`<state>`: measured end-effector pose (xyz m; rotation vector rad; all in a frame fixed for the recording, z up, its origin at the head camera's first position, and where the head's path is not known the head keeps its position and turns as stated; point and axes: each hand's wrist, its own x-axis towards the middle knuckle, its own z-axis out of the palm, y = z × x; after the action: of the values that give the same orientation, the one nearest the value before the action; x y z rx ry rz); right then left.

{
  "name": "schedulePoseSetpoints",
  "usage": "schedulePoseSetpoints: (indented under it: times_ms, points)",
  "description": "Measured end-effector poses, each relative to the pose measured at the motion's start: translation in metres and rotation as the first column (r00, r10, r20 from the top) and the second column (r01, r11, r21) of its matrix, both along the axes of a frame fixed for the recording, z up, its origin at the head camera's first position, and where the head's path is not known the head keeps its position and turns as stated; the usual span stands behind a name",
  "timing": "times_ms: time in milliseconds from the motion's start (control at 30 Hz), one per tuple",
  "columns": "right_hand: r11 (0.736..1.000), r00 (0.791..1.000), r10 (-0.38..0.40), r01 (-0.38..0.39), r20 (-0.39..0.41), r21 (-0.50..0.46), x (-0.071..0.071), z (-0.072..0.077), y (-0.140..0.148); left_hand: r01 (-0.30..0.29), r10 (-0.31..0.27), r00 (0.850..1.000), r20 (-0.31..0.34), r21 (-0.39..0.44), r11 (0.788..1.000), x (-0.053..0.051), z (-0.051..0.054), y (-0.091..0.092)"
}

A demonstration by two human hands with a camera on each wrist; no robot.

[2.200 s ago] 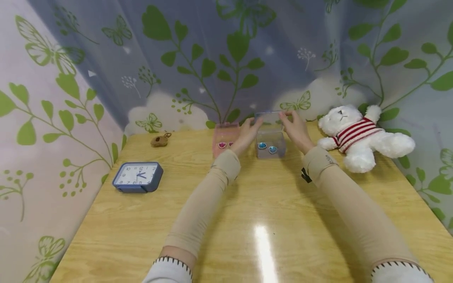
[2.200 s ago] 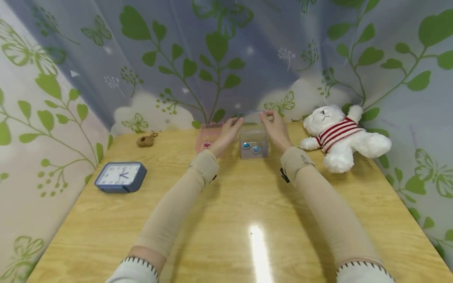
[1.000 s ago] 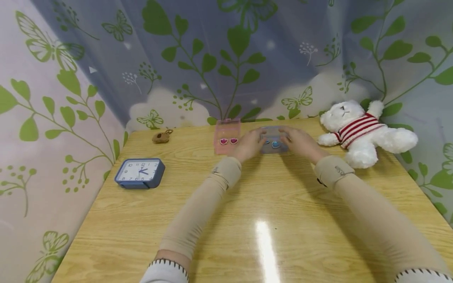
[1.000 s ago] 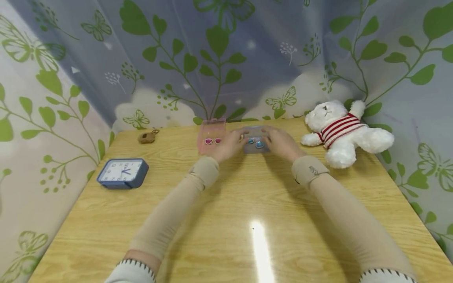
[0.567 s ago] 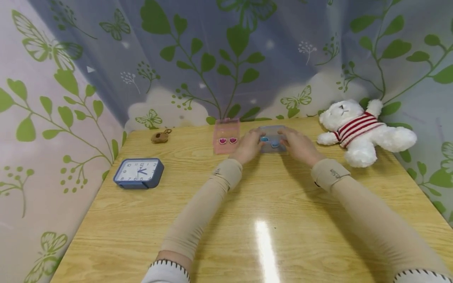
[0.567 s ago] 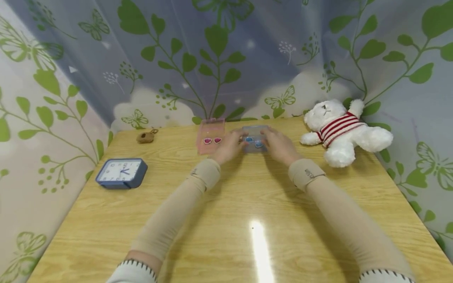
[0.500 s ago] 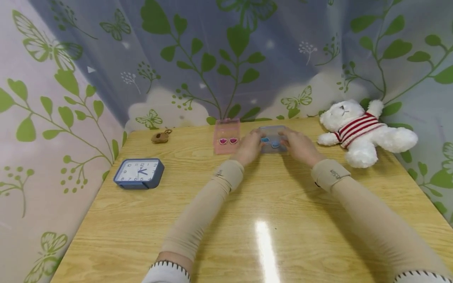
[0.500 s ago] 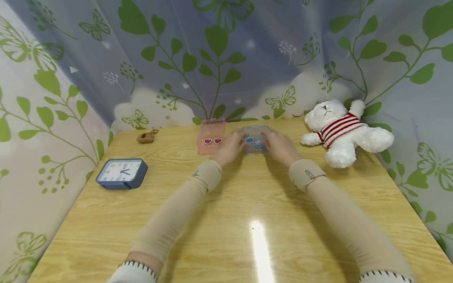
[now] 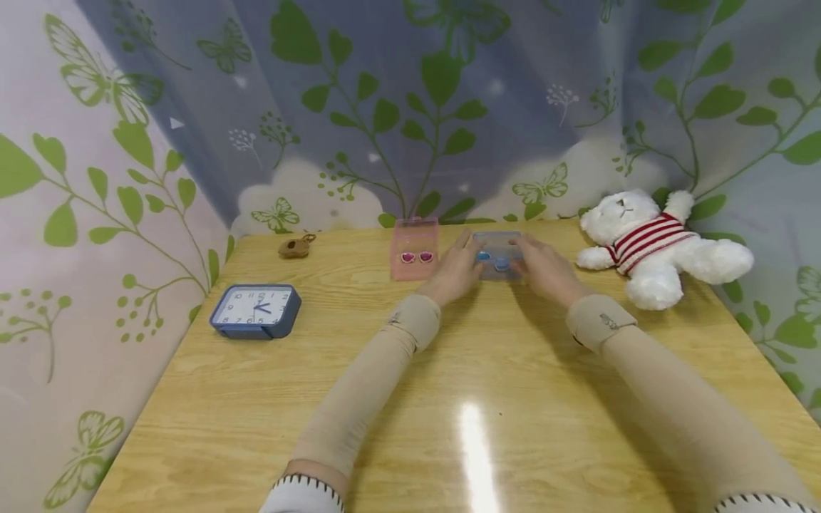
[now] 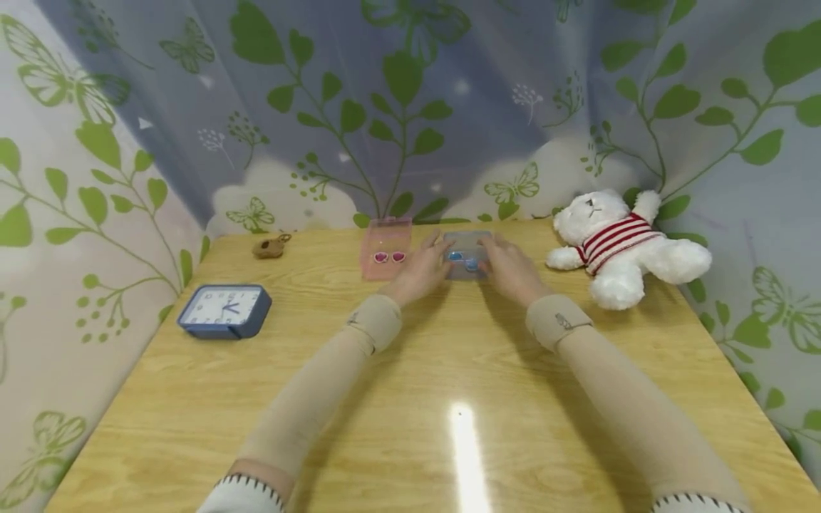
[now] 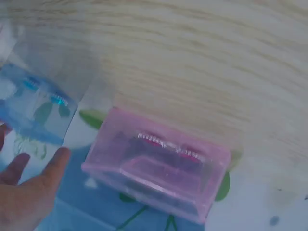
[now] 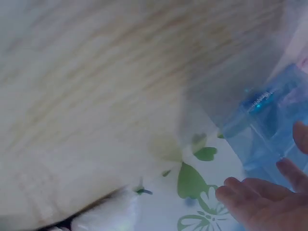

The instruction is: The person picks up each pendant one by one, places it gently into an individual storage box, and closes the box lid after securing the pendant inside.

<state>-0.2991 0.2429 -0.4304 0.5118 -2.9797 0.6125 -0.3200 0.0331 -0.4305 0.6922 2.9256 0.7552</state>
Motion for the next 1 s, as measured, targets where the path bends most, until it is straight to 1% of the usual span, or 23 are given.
schedulePoseSetpoints:
  times_ms: [33, 100, 167, 267, 333, 400, 467, 500, 533, 600, 667, 733, 767, 833, 867, 933, 967, 1000]
  points:
    - [1.000, 1.000, -0.004, 0.004, 0.006, -0.012, 0.000, 0.000, -0.001, 0.010, -0.010, 1.000, 0.007, 0.028, 1.000, 0.002, 0.002, -0.005]
    - [0.999, 1.000, -0.005, 0.005, 0.003, -0.032, -0.001, 0.004, -0.006, 0.025, -0.024, 1.000, -0.016, 0.059, 0.998, 0.002, 0.007, -0.016]
    - [0.998, 1.000, 0.002, -0.003, -0.007, -0.066, -0.003, 0.009, -0.012, 0.017, -0.015, 0.999, -0.029, 0.086, 0.996, 0.002, 0.013, -0.029]
    - [0.993, 1.000, 0.023, -0.023, 0.001, -0.120, -0.006, 0.019, -0.028, -0.018, 0.022, 0.999, -0.049, 0.081, 0.997, -0.001, 0.021, -0.052]
    - [0.983, 0.999, 0.036, -0.028, 0.039, -0.182, -0.008, 0.024, -0.043, -0.054, 0.057, 0.998, -0.030, 0.090, 0.995, -0.005, 0.025, -0.069]
    - [0.968, 0.995, 0.053, -0.032, 0.079, -0.248, -0.012, 0.028, -0.059, -0.091, 0.093, 0.996, -0.014, 0.120, 0.989, -0.011, 0.025, -0.084]
    - [0.942, 0.987, 0.084, -0.033, 0.137, -0.335, -0.019, 0.029, -0.076, -0.135, 0.135, 0.991, 0.013, 0.179, 0.975, -0.018, 0.024, -0.100]
    - [0.923, 0.981, 0.104, -0.033, 0.166, -0.383, -0.023, 0.028, -0.085, -0.169, 0.164, 0.986, 0.041, 0.214, 0.962, -0.022, 0.022, -0.108]
    - [0.907, 0.974, 0.115, -0.023, 0.196, -0.420, -0.027, 0.028, -0.092, -0.198, 0.182, 0.980, 0.084, 0.259, 0.945, -0.025, 0.021, -0.115]
    - [0.877, 0.958, 0.135, 0.004, 0.253, -0.480, -0.034, 0.025, -0.104, -0.250, 0.204, 0.965, 0.166, 0.342, 0.906, -0.033, 0.017, -0.127]
    - [0.855, 0.944, 0.139, 0.038, 0.298, -0.518, -0.041, 0.021, -0.115, -0.313, 0.222, 0.941, 0.257, 0.402, 0.861, -0.038, 0.013, -0.135]
    - [0.845, 0.931, 0.129, 0.076, 0.340, -0.530, -0.046, 0.018, -0.123, -0.374, 0.227, 0.909, 0.349, 0.446, 0.813, -0.042, 0.010, -0.139]
    - [0.835, 0.926, 0.125, 0.096, 0.357, -0.542, -0.048, 0.016, -0.127, -0.397, 0.224, 0.897, 0.380, 0.471, 0.788, -0.044, 0.009, -0.140]
    - [0.814, 0.916, 0.113, 0.136, 0.385, -0.564, -0.052, 0.013, -0.133, -0.437, 0.217, 0.874, 0.434, 0.511, 0.740, -0.046, 0.009, -0.138]
    - [0.800, 0.911, 0.112, 0.155, 0.398, -0.579, -0.053, 0.012, -0.136, -0.452, 0.209, 0.867, 0.453, 0.534, 0.715, -0.047, 0.008, -0.137]
    - [0.780, 0.904, 0.103, 0.186, 0.415, -0.598, -0.056, 0.010, -0.141, -0.469, 0.200, 0.857, 0.474, 0.561, 0.682, -0.049, 0.008, -0.135]
    - [0.773, 0.903, 0.098, 0.196, 0.418, -0.604, -0.057, 0.009, -0.143, -0.476, 0.194, 0.853, 0.484, 0.571, 0.669, -0.050, 0.009, -0.133]
    - [0.768, 0.903, 0.093, 0.203, 0.419, -0.607, -0.058, 0.009, -0.144, -0.479, 0.189, 0.851, 0.490, 0.577, 0.662, -0.051, 0.009, -0.132]
